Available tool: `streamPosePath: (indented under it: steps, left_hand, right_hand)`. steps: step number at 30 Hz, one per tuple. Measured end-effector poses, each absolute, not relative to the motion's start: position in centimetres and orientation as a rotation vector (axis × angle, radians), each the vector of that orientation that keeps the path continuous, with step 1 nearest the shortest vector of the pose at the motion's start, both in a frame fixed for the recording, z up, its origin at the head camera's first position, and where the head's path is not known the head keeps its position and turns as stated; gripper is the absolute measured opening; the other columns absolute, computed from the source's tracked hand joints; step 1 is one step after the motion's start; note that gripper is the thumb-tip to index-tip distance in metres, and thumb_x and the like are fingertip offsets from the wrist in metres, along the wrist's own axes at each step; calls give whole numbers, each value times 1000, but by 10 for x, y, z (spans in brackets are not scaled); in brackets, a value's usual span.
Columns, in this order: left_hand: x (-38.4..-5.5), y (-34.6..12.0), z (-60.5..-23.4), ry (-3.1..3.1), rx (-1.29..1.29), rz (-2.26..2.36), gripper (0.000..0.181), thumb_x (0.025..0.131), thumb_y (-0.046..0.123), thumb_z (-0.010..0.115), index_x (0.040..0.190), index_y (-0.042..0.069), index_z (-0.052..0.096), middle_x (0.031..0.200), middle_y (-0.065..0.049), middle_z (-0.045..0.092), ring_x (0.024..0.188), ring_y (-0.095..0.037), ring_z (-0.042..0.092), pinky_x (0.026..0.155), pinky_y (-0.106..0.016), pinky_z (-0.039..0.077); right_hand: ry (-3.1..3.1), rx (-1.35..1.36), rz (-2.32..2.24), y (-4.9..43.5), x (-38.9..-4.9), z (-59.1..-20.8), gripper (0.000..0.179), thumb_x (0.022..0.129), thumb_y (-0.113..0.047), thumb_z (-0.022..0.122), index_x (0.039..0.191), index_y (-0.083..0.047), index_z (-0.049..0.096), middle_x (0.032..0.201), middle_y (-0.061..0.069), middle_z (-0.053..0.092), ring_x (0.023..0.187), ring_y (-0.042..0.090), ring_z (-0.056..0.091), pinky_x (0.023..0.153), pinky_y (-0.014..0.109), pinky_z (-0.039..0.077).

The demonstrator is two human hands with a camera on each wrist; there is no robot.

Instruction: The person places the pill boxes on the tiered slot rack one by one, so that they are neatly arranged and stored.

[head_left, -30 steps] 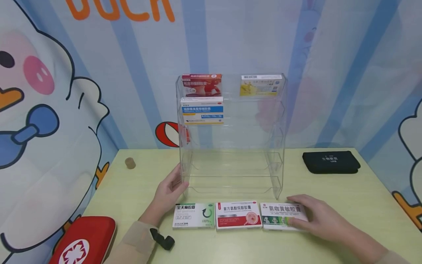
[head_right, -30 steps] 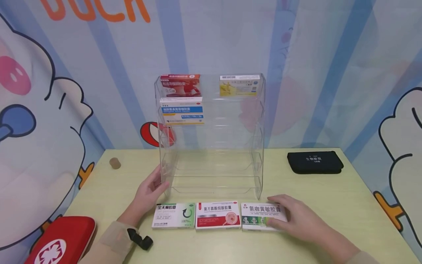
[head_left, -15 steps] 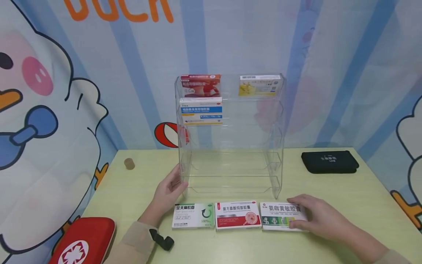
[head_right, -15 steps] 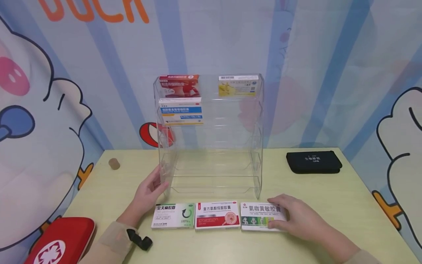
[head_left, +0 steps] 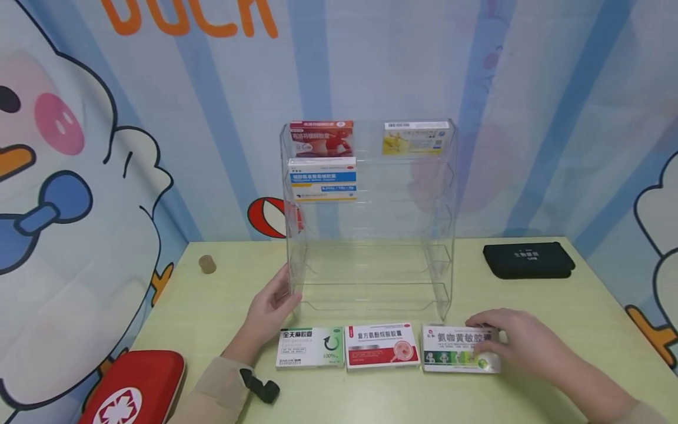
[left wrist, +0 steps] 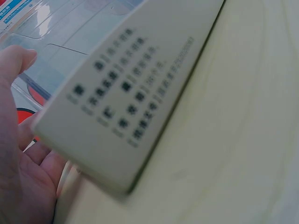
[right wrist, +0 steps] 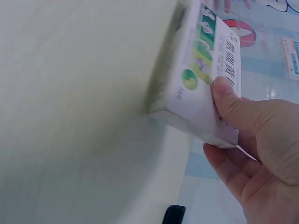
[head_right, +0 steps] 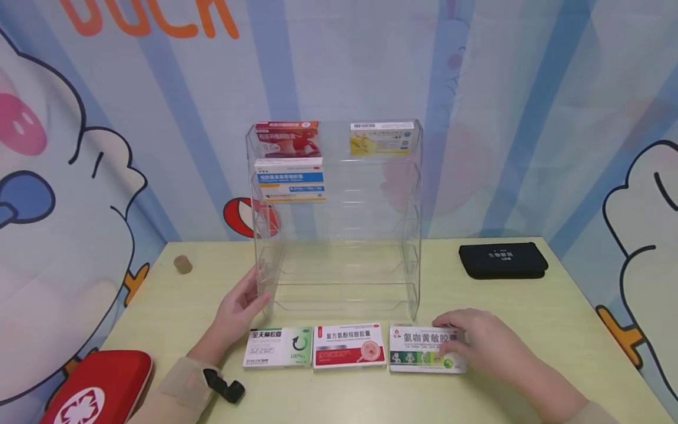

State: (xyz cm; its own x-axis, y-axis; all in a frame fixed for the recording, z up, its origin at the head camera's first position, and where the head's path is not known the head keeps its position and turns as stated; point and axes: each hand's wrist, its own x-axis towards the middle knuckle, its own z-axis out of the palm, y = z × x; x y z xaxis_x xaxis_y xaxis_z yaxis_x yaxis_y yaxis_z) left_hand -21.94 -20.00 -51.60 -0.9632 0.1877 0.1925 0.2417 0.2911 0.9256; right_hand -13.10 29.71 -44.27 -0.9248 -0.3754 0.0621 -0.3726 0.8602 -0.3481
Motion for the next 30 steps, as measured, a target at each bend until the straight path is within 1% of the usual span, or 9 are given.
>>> streamPosePath:
  steps: [4,11,15,19,22,24,28,29,30]
  left_hand:
    - [-219,-200,-515,-2489,-407,-1797,78,108,15,70,175,29,32,175,-10,45,156,-37,54,126,-45,49]
    - [-219,-199,-517,-2488,-414,-1785,77,109,15,70,175,29,32,176,-11,45,156,-38,54,125,-41,50]
    - [-219,-200,-516,-2489,-410,-1788,77,109,16,70,175,29,32,175,-11,45,156,-38,54,125,-41,50]
    - [-219,-199,-516,-2490,-397,-1795,77,109,16,70,175,29,33,175,-10,46,155,-37,55,125,-43,49]
    - [-219,-199,-516,-2488,-398,-1806,77,109,16,70,175,30,33,175,-10,46,156,-37,54,125,-42,49]
    - [-219,-199,-517,-2487,-403,-1807,77,108,16,70,175,29,32,175,-11,46,156,-38,54,125,-41,50]
    - [-219,-199,-517,-2479,-416,-1801,78,108,15,70,175,27,33,174,-12,46,155,-39,55,124,-37,50]
    - [-219,-200,-517,-2476,-420,-1800,78,108,14,70,175,27,33,174,-13,46,155,-39,55,124,-37,50]
    - [-220,-200,-517,-2475,-421,-1798,78,108,14,70,175,27,33,174,-12,46,155,-39,55,124,-37,50]
  right_hand:
    - [3020,-700,-631,297,-132,-431,29,88,-24,92,115,-23,83,108,-12,82,93,2,76,79,32,68]
    - [3118,-848,-640,295,-138,-404,28,84,-18,94,110,-23,83,101,-15,81,87,-4,71,72,26,65]
    - [3248,-943,-633,286,-146,-384,33,81,-11,95,110,-21,84,101,-11,82,85,2,75,68,25,64]
    - [3387,-1075,-630,270,-158,-368,36,79,-6,96,112,-17,84,104,-3,85,87,14,80,69,35,68]
    - [3454,-1169,-644,258,-169,-355,36,80,-5,96,113,-14,84,106,2,86,91,21,82,72,42,69]
    - [3485,-1215,-686,252,-177,-346,36,80,-4,95,113,-13,85,106,4,86,88,21,82,67,38,66]
    - [3535,-1220,-779,240,-194,-324,35,83,-3,94,115,-12,84,107,7,86,87,23,82,64,40,64]
    - [3540,-1216,-816,237,-198,-318,34,84,-2,93,115,-11,84,108,8,86,88,24,82,65,41,66]
    - [3547,-1212,-846,234,-201,-312,34,85,-2,92,116,-10,83,110,9,85,93,27,83,70,45,68]
